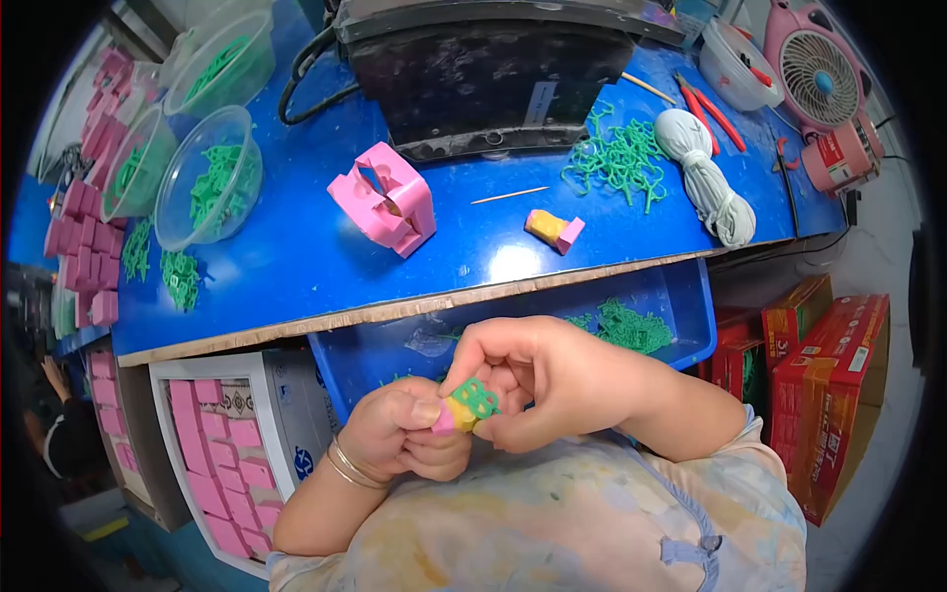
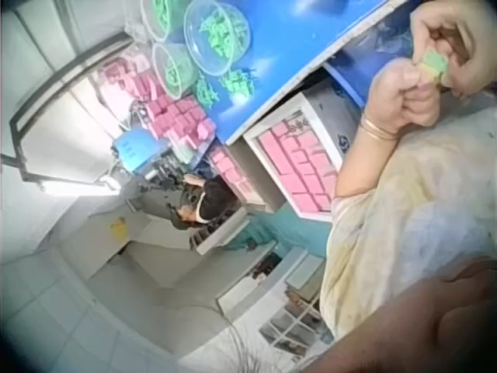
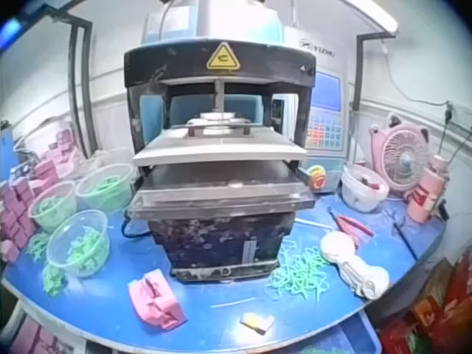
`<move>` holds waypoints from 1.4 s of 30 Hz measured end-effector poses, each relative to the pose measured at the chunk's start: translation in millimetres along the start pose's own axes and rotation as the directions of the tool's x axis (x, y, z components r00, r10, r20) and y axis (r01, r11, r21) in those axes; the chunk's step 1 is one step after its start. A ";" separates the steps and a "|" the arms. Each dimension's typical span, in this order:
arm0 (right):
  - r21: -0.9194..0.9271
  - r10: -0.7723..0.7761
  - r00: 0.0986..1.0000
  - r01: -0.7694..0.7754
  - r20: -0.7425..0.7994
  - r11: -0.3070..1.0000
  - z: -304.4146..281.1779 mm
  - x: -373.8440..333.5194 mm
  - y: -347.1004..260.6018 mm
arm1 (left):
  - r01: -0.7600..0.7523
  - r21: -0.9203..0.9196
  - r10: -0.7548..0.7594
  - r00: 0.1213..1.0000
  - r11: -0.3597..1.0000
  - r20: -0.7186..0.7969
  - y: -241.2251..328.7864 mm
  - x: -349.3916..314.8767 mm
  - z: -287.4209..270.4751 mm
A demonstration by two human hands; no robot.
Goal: Assembling multicolored wax components into a mold and using a heat press machine to join them.
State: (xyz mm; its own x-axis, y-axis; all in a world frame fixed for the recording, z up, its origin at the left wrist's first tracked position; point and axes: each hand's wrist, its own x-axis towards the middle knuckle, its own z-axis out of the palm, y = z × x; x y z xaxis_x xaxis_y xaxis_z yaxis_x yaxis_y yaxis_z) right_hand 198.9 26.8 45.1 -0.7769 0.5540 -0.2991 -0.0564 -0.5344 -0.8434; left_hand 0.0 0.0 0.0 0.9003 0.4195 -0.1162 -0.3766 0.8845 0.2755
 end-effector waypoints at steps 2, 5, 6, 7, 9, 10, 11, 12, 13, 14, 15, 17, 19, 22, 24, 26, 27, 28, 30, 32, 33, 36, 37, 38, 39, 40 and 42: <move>-0.047 0.023 1.000 -0.023 -0.002 0.999 1.1 -0.6 -3.3 | 0.006 -0.044 -0.003 0.998 0.999 0.068 -0.3 -0.6 -1.1; -0.101 0.039 0.999 -0.040 -0.004 0.994 3.4 -4.7 -5.8 | 0.040 -0.112 -0.033 0.998 0.993 0.058 -4.2 -1.6 2.4; -0.101 0.038 0.999 -0.038 -0.001 0.994 3.5 -4.7 -7.0 | 0.038 -0.111 -0.032 0.998 0.993 0.056 -4.4 -2.4 2.3; -0.152 0.033 0.999 -0.032 0.001 0.988 3.2 -5.0 -8.4 | 0.049 -0.107 -0.043 0.998 0.993 0.054 -4.7 -3.1 2.2; -0.202 0.028 1.000 -0.027 0.006 0.979 2.5 -5.1 -10.0 | 0.057 -0.104 -0.052 0.997 0.993 0.049 -4.9 -3.7 1.8; -0.223 0.031 0.999 -0.026 0.017 0.974 2.1 -5.0 -10.4 | 0.071 -0.111 -0.065 0.996 0.991 0.061 -5.2 -3.9 1.6; -0.245 0.034 0.999 -0.026 0.029 0.969 1.6 -4.7 -10.6 | 0.084 -0.117 -0.076 0.995 0.990 0.072 -5.3 -4.2 1.4; -0.245 0.034 0.999 -0.026 0.029 0.969 1.1 -5.5 -10.7 | 0.084 -0.117 -0.076 0.994 0.990 0.072 -4.8 -4.1 1.5; -0.246 0.035 0.999 -0.024 0.039 0.969 0.6 -6.1 -10.7 | 0.106 -0.107 -0.098 0.992 0.989 0.079 -3.6 -4.4 1.4; -0.248 0.036 0.998 -0.022 0.050 0.968 0.0 -6.8 -10.6 | 0.127 -0.098 -0.119 0.989 0.987 0.086 -2.4 -5.2 1.3; -0.251 0.033 0.998 -0.019 0.051 0.968 -2.0 -7.4 -9.5 | 0.127 -0.094 -0.119 0.989 0.988 0.087 -1.3 -6.9 0.2; -0.277 -0.032 0.999 0.029 -0.006 0.960 -7.1 -10.1 -7.0 | 0.030 -0.065 -0.017 0.980 0.997 0.200 1.6 -13.4 -2.7; -0.051 -0.005 1.000 0.004 -0.025 0.999 -16.7 -13.3 -12.6 | -0.015 -0.102 0.042 0.963 0.995 0.267 17.9 -23.3 3.4; -0.051 0.029 1.000 -0.029 0.004 0.998 -15.4 -17.7 -20.3 | -0.154 0.330 0.107 0.982 0.932 0.154 32.0 -38.5 6.8; 0.091 -0.018 1.000 0.020 -0.025 0.996 -10.8 -15.9 -17.9 | -0.236 0.535 0.148 0.968 0.811 0.202 36.7 -32.0 9.5; 0.084 -0.068 0.997 0.071 -0.036 0.994 -9.7 -14.7 -17.5 | -0.247 0.599 0.183 0.969 0.762 0.166 35.5 -30.9 15.3; 0.080 -0.115 0.992 0.119 -0.055 0.990 -10.0 -14.8 -16.1 | -0.246 0.598 0.179 0.969 0.763 0.169 35.0 -26.5 22.5; 0.031 -0.143 0.988 0.145 -0.062 0.989 -10.6 -14.8 -14.3 | -0.187 0.522 0.218 0.976 0.832 0.002 33.8 -19.9 33.4; 0.014 -0.160 0.985 0.161 -0.067 0.987 -8.2 -15.5 -14.0 | -0.224 0.490 0.312 0.944 0.842 -0.104 27.8 -8.0 37.7; -0.009 -0.178 0.982 0.177 -0.069 0.984 -4.8 -15.3 -13.5 | -0.324 0.482 0.397 0.916 0.814 -0.055 18.1 -5.4 10.9; -0.041 -0.195 0.977 0.192 -0.088 0.981 -3.4 -15.8 -12.4 | -0.412 0.464 0.469 0.883 0.784 -0.007 16.0 -0.8 8.5; -0.106 -0.229 0.965 0.217 -0.125 0.970 -1.7 -15.9 -9.6 | -0.269 0.707 0.562 0.798 0.654 -0.217 7.6 4.1 32.0; -0.209 -0.252 0.959 0.222 -0.128 0.952 -1.4 -15.3 -8.8 | -0.160 0.779 0.598 0.737 0.607 -0.315 5.5 6.2 41.6; -0.310 -0.275 0.953 0.225 -0.128 0.924 -0.8 -14.8 -8.5 | -0.189 0.799 0.645 0.706 0.570 -0.292 3.2 12.0 49.7; -0.310 -0.274 0.954 0.225 -0.124 0.924 0.7 -13.9 -8.7 | -0.190 0.800 0.648 0.703 0.569 -0.293 1.8 12.7 48.5; -0.425 -0.313 0.944 0.244 -0.100 0.872 2.5 -12.7 -9.2 | -0.170 0.847 0.682 0.680 0.504 -0.269 0.5 13.3 45.3; -0.543 -0.391 0.912 0.268 -0.123 0.796 5.5 -10.7 -6.1 | -0.146 0.888 0.713 0.658 0.436 -0.242 -0.3 12.9 42.0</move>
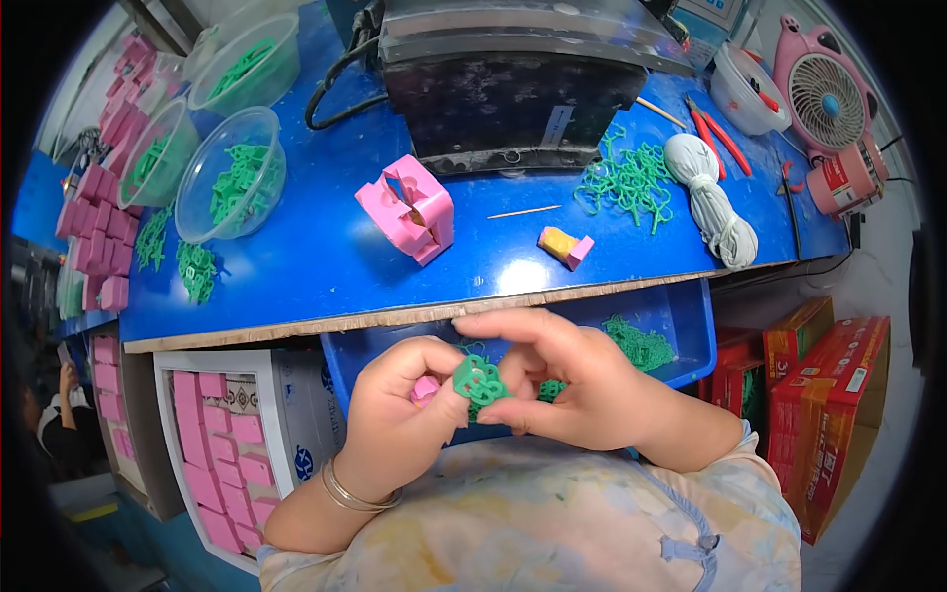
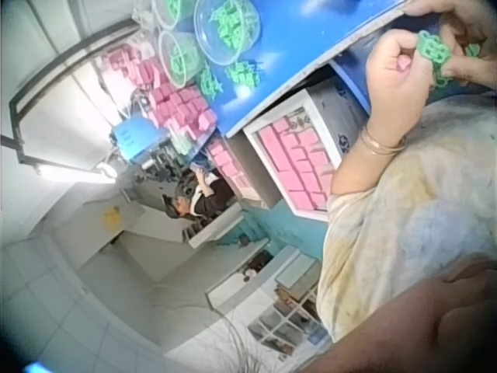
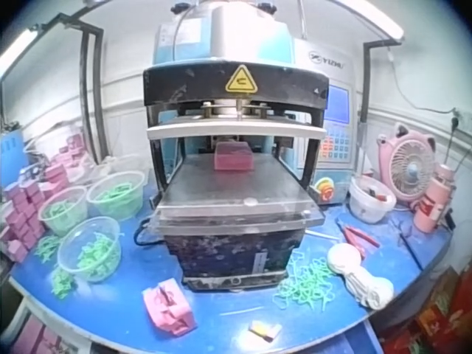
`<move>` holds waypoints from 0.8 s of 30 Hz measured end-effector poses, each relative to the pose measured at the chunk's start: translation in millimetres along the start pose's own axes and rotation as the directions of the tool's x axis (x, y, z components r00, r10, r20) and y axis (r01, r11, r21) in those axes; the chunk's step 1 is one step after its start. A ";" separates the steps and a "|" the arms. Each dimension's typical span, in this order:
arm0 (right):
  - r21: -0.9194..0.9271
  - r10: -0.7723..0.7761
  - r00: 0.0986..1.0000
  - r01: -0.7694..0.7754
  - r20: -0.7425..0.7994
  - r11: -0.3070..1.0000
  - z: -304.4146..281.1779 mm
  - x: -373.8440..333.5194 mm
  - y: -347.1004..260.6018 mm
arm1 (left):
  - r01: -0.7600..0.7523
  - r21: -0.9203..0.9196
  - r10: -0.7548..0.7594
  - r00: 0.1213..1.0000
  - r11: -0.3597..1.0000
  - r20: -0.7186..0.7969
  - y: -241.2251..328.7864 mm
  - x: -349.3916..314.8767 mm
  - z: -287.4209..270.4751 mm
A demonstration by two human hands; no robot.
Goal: Assembling multicolored wax components into a mold and using a heat press machine to join them.
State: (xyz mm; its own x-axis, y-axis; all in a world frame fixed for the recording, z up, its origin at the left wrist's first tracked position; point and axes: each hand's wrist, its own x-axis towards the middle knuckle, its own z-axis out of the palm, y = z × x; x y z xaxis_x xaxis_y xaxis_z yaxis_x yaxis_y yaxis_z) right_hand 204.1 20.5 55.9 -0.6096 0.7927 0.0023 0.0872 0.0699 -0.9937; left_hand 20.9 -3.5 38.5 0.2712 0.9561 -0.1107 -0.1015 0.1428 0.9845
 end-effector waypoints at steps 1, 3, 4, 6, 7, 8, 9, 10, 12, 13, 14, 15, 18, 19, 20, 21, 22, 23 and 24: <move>0.000 -0.001 1.000 0.001 -0.001 1.000 1.7 -1.7 2.9 | -0.003 -0.032 0.001 0.999 0.999 -0.044 -0.9 -0.6 -0.9; -0.016 -0.039 0.990 0.037 -0.138 0.999 3.5 -4.2 7.4 | -0.008 -0.062 0.002 0.996 0.998 -0.088 -1.1 -1.7 -1.2; -0.054 -0.039 0.992 0.032 -0.122 0.998 1.2 -4.3 5.2 | -0.041 -0.099 0.029 0.993 0.994 -0.118 -0.4 -2.3 -0.8; -0.167 -0.125 0.990 0.113 -0.064 0.979 -3.4 -4.2 11.1 | -0.076 -0.135 0.055 0.988 0.988 -0.147 -0.6 -2.6 0.6; -0.274 -0.202 0.979 0.195 0.002 0.942 -4.6 -4.5 13.0 | -0.078 -0.143 0.057 0.987 0.987 -0.149 -1.6 -2.5 1.5; -0.270 -0.221 0.975 0.203 -0.037 0.941 -1.5 -3.7 10.8 | -0.081 -0.151 0.058 0.987 0.985 -0.152 -2.5 -2.1 2.4; -0.271 -0.221 0.974 0.203 -0.039 0.941 -0.5 -3.3 11.7 | -0.081 -0.151 0.058 0.987 0.985 -0.149 -3.2 -1.6 3.0; -0.261 -0.249 0.967 0.227 -0.053 0.938 0.1 -3.0 13.6 | -0.074 -0.172 0.049 0.988 0.982 -0.146 -3.9 -1.0 3.7; -0.252 -0.276 0.959 0.252 -0.067 0.934 1.0 -3.2 14.4 | -0.067 -0.192 0.040 0.989 0.979 -0.141 -4.1 -0.6 5.1; -0.241 -0.254 0.964 0.229 -0.077 0.943 1.5 -3.5 14.2 | -0.051 -0.204 0.020 0.988 0.978 -0.150 -4.0 -0.8 5.8; -0.230 -0.232 0.969 0.207 -0.087 0.951 2.0 -3.7 14.0 | -0.036 -0.217 0.001 0.987 0.976 -0.159 -3.8 -1.1 6.1; -0.231 -0.233 0.969 0.208 -0.087 0.951 2.5 -3.9 14.2 | -0.037 -0.216 0.002 0.987 0.976 -0.158 -3.6 -1.4 5.5; -0.169 -0.209 0.968 0.185 -0.141 0.968 4.1 -2.7 16.2 | -0.003 -0.397 -0.010 0.999 0.918 -0.031 -3.3 -2.9 5.1; -0.207 -0.255 0.957 0.223 -0.141 0.953 4.8 -1.4 17.6 | 0.029 -0.377 -0.033 0.999 0.926 -0.005 -3.4 -3.5 7.7; -0.244 -0.300 0.944 0.261 -0.139 0.934 5.5 0.0 18.9 | 0.060 -0.357 -0.057 0.998 0.932 0.020 -3.3 -3.6 8.9; -0.245 -0.300 0.944 0.260 -0.140 0.934 7.3 0.3 19.8 | 0.060 -0.357 -0.057 0.998 0.932 0.020 -3.6 -3.4 8.3; -0.241 -0.315 0.938 0.275 -0.146 0.931 9.7 0.3 20.6 | 0.065 -0.310 -0.066 0.998 0.949 0.005 -4.4 -2.7 7.0; -0.238 -0.331 0.931 0.291 -0.153 0.927 11.3 0.2 21.1 | 0.070 -0.261 -0.075 0.997 0.963 -0.011 -5.5 -2.1 5.7; -0.237 -0.333 0.931 0.293 -0.150 0.926 11.9 0.6 21.3 | 0.067 -0.261 -0.073 0.997 0.963 -0.014 -7.1 -2.5 4.5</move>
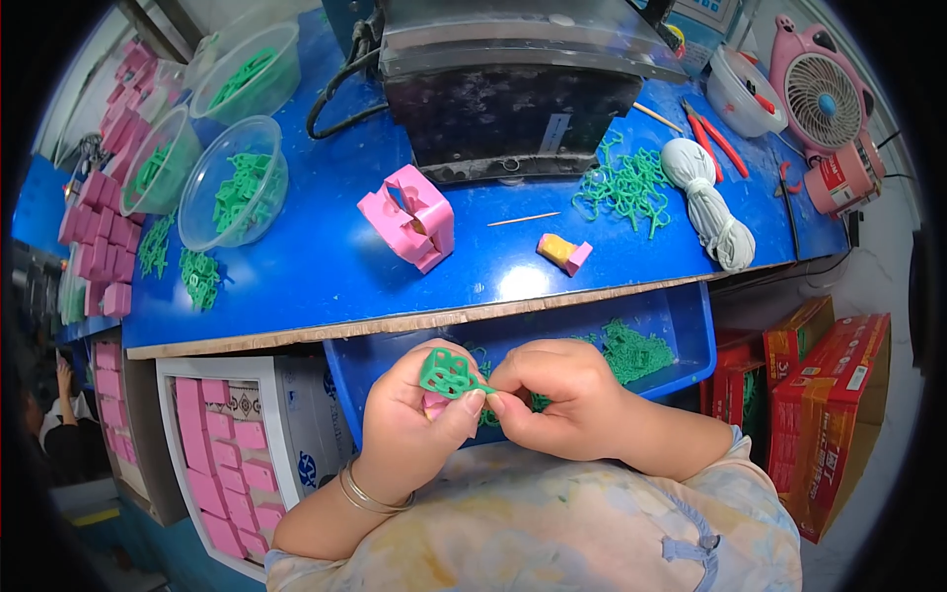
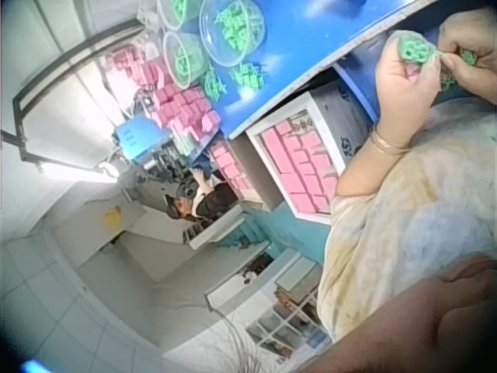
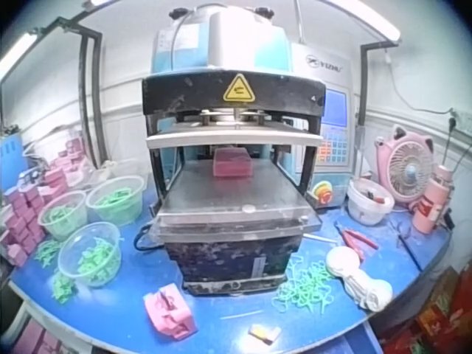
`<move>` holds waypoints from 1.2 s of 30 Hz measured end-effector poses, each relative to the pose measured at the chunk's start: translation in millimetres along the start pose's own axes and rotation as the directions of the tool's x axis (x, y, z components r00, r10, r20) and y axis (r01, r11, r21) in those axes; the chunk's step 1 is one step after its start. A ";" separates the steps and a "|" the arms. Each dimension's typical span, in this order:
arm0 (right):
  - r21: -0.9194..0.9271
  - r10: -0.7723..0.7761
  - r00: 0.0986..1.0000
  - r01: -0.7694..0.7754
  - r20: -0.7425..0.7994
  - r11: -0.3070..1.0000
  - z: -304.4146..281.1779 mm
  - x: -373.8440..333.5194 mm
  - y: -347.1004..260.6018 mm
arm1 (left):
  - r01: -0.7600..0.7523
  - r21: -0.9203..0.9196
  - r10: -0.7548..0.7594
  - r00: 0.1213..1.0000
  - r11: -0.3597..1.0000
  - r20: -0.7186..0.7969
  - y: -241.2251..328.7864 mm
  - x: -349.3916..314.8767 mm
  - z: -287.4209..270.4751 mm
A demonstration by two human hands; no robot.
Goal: Assembling multicolored wax components into a mold and using a heat press machine to join them.
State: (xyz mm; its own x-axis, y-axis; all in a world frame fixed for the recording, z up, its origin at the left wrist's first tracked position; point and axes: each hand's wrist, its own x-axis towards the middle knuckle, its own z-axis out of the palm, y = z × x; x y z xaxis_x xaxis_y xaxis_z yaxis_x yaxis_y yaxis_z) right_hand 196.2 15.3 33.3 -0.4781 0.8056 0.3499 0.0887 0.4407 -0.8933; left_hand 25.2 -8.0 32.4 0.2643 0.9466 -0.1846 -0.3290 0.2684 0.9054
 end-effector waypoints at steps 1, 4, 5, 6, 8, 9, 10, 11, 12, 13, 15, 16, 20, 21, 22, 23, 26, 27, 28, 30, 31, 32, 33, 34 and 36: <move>-0.004 -0.005 1.000 0.005 0.000 1.000 0.6 0.4 0.1 | -0.026 0.064 0.026 1.000 0.998 -0.001 -1.5 -0.4 -1.8; 0.003 -0.010 1.000 0.010 0.000 1.000 4.2 3.2 1.7 | -0.130 0.269 0.139 0.990 0.954 -0.017 -3.9 -0.9 -5.1; 0.004 0.003 1.000 -0.003 -0.007 1.000 4.9 3.2 2.2 | -0.192 0.399 0.214 0.977 0.897 -0.010 -5.4 -0.7 -4.7; -0.017 0.003 1.000 -0.002 0.010 1.000 4.6 3.1 3.4 | -0.352 0.495 0.366 0.928 0.795 0.072 -6.2 3.3 -5.9; -0.027 0.027 0.998 -0.025 0.064 0.999 2.4 1.0 4.4 | -0.510 0.601 0.499 0.842 0.616 0.203 -1.3 5.9 -6.8; -0.016 0.013 0.997 -0.011 0.073 1.000 3.0 -0.6 2.4 | -0.576 0.626 0.556 0.790 0.525 0.260 -1.2 6.5 -5.3; 0.194 0.223 0.966 -0.245 0.127 0.950 4.7 -2.2 0.5 | -0.607 0.662 0.581 0.754 0.440 0.305 0.8 4.1 -4.6; 0.372 0.406 0.885 -0.464 0.227 0.804 7.5 -3.3 -1.2 | -0.600 0.675 0.585 0.754 0.429 0.299 -0.8 1.7 -8.5; 0.597 0.562 0.742 -0.650 0.365 0.470 11.1 -2.8 -4.4 | -0.656 0.707 0.639 0.668 0.264 0.381 -5.9 2.2 -13.3; 0.597 0.553 0.748 -0.645 0.367 0.477 12.3 -2.2 -2.0 | -0.690 0.718 0.671 0.576 0.091 0.468 -9.8 2.2 -17.2; 0.597 0.474 0.459 -0.779 0.751 -0.191 17.0 -2.6 13.7 | -0.714 0.699 0.688 0.490 -0.037 0.536 -1.8 -0.1 -24.5; 0.598 0.512 0.453 -0.786 0.730 -0.158 26.4 -7.7 20.7 | -0.671 0.740 0.712 0.503 -0.035 0.490 10.1 1.6 -27.3; 0.135 0.589 0.751 -0.644 0.299 0.753 18.9 -4.2 11.7 | -0.174 0.969 0.877 0.419 -0.178 0.236 79.8 31.4 -50.6; 0.137 0.604 0.749 -0.652 0.274 0.746 15.3 -2.9 9.6 | -0.089 0.984 0.880 0.441 -0.154 0.177 96.0 41.3 -67.0; -0.087 0.329 0.944 -0.326 0.024 0.941 12.5 -1.1 6.9 | 0.026 0.993 0.834 0.546 -0.111 0.078 111.3 44.1 -81.5; -0.392 -0.055 0.991 0.001 -0.125 0.920 5.6 -0.3 4.8 | 0.089 0.990 0.792 0.610 -0.111 0.034 118.7 46.7 -97.9; -0.603 -0.168 0.929 -0.070 -0.329 0.795 -22.7 8.3 2.7 | 0.006 0.997 0.792 0.606 0.082 -0.068 113.0 44.5 -110.5; -0.656 -0.182 0.916 -0.107 -0.357 0.747 -29.9 12.6 4.1 | -0.128 0.972 0.809 0.581 0.198 -0.089 105.5 40.6 -111.7; -0.697 -0.190 0.917 -0.120 -0.350 0.707 -36.2 15.5 4.6 | -0.376 0.765 0.675 0.731 0.523 -0.102 99.2 30.8 -105.4; -0.739 -0.190 0.923 -0.133 -0.336 0.660 -42.6 15.5 8.7 | -0.413 0.217 0.430 0.902 0.884 -0.035 78.5 15.6 -76.3; -0.760 -0.210 0.937 -0.082 -0.279 0.644 -44.9 12.9 14.1 | -0.329 0.023 0.329 0.944 0.944 -0.024 64.4 11.1 -57.0; -0.775 -0.230 0.949 -0.023 -0.216 0.631 -46.0 11.9 17.1 | -0.268 0.015 0.268 0.963 0.963 0.016 50.0 8.5 -48.2; -0.769 -0.223 0.955 -0.010 -0.198 0.639 -42.5 12.4 15.4 | -0.206 0.010 0.205 0.978 0.979 0.043 35.3 6.1 -42.9; -0.573 -0.180 0.964 0.038 -0.194 0.819 -37.6 12.2 9.1 | -0.178 0.001 0.178 0.984 0.984 0.019 26.5 6.0 -33.4; -0.248 -0.136 0.977 0.093 -0.166 0.964 -26.1 9.0 -5.4 | -0.184 -0.032 0.184 0.983 0.982 0.013 13.3 6.3 -24.5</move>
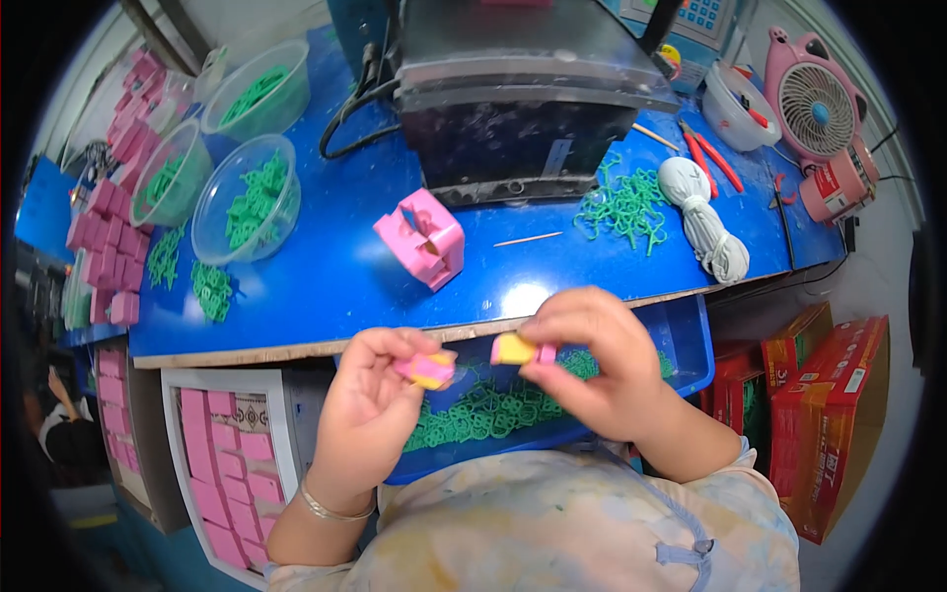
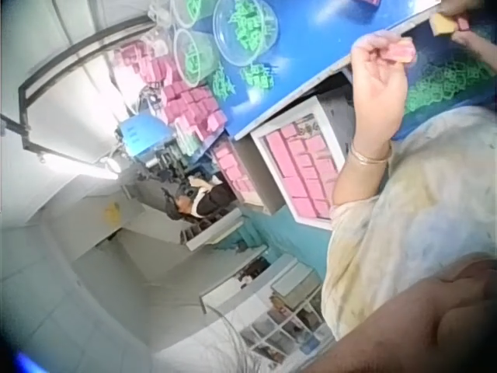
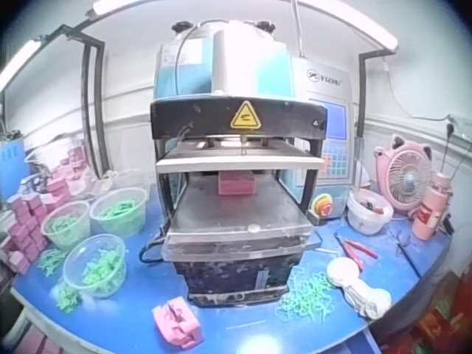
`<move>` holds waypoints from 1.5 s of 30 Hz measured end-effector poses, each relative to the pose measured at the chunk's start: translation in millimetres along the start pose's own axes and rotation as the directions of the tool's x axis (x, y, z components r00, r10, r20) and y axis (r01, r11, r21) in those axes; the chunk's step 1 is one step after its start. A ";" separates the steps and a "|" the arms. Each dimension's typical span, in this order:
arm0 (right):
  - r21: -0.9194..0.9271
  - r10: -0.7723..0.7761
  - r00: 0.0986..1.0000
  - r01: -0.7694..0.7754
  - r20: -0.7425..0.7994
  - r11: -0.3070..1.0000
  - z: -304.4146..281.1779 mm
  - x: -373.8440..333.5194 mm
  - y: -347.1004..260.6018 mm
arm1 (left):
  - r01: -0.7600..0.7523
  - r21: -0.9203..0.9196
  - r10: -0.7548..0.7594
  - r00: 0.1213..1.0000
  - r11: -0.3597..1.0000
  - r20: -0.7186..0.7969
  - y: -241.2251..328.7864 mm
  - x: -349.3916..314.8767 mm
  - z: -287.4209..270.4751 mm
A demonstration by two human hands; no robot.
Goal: Assembling multicolored wax components into a mold and using a heat press machine to join them.
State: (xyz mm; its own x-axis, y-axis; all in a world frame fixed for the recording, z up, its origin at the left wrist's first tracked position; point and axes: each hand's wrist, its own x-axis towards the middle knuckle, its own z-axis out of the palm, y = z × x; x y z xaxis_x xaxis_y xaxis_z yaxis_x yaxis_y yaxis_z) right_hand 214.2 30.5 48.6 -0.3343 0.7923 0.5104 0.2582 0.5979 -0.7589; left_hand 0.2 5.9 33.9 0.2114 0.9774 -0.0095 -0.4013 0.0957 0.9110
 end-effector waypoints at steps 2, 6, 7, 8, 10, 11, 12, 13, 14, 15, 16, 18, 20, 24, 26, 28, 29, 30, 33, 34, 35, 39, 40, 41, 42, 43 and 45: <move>0.006 -0.144 0.989 0.144 0.020 0.990 11.7 -2.5 -6.3 | 0.007 0.007 -0.006 1.000 1.000 -0.019 1.1 -3.8 6.8; 0.053 -0.205 0.977 0.202 0.062 0.978 21.7 -8.7 -4.0 | 0.051 -0.008 -0.051 0.999 0.999 -0.005 0.1 -7.4 4.4; 0.049 -0.220 0.973 0.217 0.074 0.975 22.3 -9.3 -3.7 | 0.106 -0.011 -0.106 0.994 0.994 -0.031 1.4 -7.8 4.9; 0.056 -0.167 0.984 0.164 0.056 0.985 19.4 -11.1 -5.8 | 0.107 -0.010 -0.107 0.994 0.994 -0.030 0.5 -7.1 4.5; 0.053 -0.100 0.995 0.100 0.001 0.994 15.8 -10.6 -10.2 | -0.114 0.214 0.100 0.992 0.970 0.074 -2.5 -6.7 3.1; 0.051 -0.032 0.998 0.035 -0.053 0.998 14.9 -10.1 -11.2 | -0.114 0.214 0.100 0.992 0.970 0.074 -3.6 -7.5 3.1; 0.094 0.003 0.999 0.001 -0.043 0.996 14.9 -9.5 -11.2 | -0.189 0.221 0.163 0.978 0.957 0.132 -5.1 -8.0 4.0; 0.093 0.004 0.999 0.000 -0.043 0.996 15.9 -9.4 -10.8 | -0.264 0.222 0.224 0.956 0.939 0.189 -6.3 -8.3 5.2; 0.097 -0.020 1.000 0.019 0.002 0.995 17.6 -9.4 -9.7 | -0.263 0.222 0.223 0.956 0.939 0.189 -7.3 -8.2 7.5; 0.098 -0.044 0.998 0.039 0.046 0.994 18.9 -9.4 -8.8 | -0.285 0.199 0.249 0.950 0.938 0.186 -7.9 -7.1 11.6; 0.070 -0.057 0.997 0.053 0.056 0.996 21.6 -10.9 -7.8 | -0.307 0.178 0.275 0.944 0.935 0.182 -8.1 -6.2 15.5; 0.040 -0.062 0.997 0.059 0.052 0.997 25.6 -15.5 -6.6 | -0.272 0.150 0.253 0.958 0.951 0.131 -2.7 -6.4 23.7; -0.032 -0.112 0.993 0.113 0.027 0.993 28.6 -17.8 -4.8 | -0.237 0.123 0.229 0.970 0.964 0.078 -3.5 -6.1 29.2; -0.119 -0.215 0.977 0.215 0.016 0.969 34.2 -19.1 0.5 | -0.194 0.038 0.193 0.981 0.980 0.028 -8.0 -3.8 26.9; -0.176 -0.304 0.953 0.297 -0.011 0.938 35.5 -18.3 3.1 | -0.177 0.049 0.174 0.983 0.983 0.060 -7.2 -2.6 24.5; -0.219 -0.326 0.945 0.316 -0.010 0.923 33.6 -18.0 4.2 | -0.137 0.061 0.130 0.986 0.989 0.103 -6.4 -3.0 23.5; -0.262 -0.349 0.937 0.335 -0.007 0.905 32.7 -18.0 4.6 | -0.137 0.061 0.130 0.986 0.989 0.103 -5.6 -2.8 22.8; -0.261 -0.347 0.938 0.334 -0.007 0.906 32.2 -18.0 5.0 | -0.153 0.129 0.135 0.982 0.980 0.133 -4.8 -2.0 21.7; -0.257 -0.316 0.949 0.307 0.009 0.916 32.6 -19.3 6.0 | -0.211 0.208 0.166 0.963 0.955 0.212 -6.1 -0.7 14.9; -0.239 -0.279 0.960 0.267 -0.018 0.934 34.8 -22.5 7.1 | -0.253 0.217 0.193 0.946 0.943 0.261 -6.8 -0.3 13.7; -0.219 -0.241 0.969 0.226 -0.045 0.949 35.7 -24.3 7.6 | -0.253 0.216 0.193 0.945 0.943 0.263 -6.3 0.2 14.4; -0.135 -0.078 0.996 0.071 -0.046 0.988 25.3 -11.8 -2.8 | -0.222 0.101 0.198 0.959 0.970 0.205 -1.4 2.3 15.3; -0.133 -0.104 0.994 0.109 0.042 0.985 22.3 -7.3 -1.7 | -0.176 0.011 0.170 0.964 0.984 0.205 -1.0 2.4 15.0; -0.128 -0.130 0.983 0.146 0.130 0.981 20.3 -4.2 -0.8 | -0.174 0.010 0.168 0.964 0.985 0.207 -1.8 2.3 14.0; -0.051 -0.140 0.969 0.154 0.203 0.987 19.7 -2.9 -1.3 | -0.138 -0.014 0.138 0.966 0.990 0.219 -2.8 1.4 13.3; -0.053 -0.138 0.969 0.152 0.203 0.987 19.3 -2.5 -0.2 | -0.101 -0.038 0.107 0.967 0.994 0.232 -3.6 0.4 13.1; 0.070 -0.144 0.960 0.130 0.242 0.989 20.0 -2.6 3.9 | -0.049 -0.095 0.067 0.978 0.994 0.199 -3.6 -2.2 16.1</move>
State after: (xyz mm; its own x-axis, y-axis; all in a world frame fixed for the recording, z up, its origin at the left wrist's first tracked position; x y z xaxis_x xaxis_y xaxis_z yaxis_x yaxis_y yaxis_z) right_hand 197.9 28.4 36.3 -0.5771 0.6450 0.5010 0.1483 0.6860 -0.7123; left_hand 15.5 0.4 37.3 0.3571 0.9244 0.1341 -0.4943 0.0652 0.8668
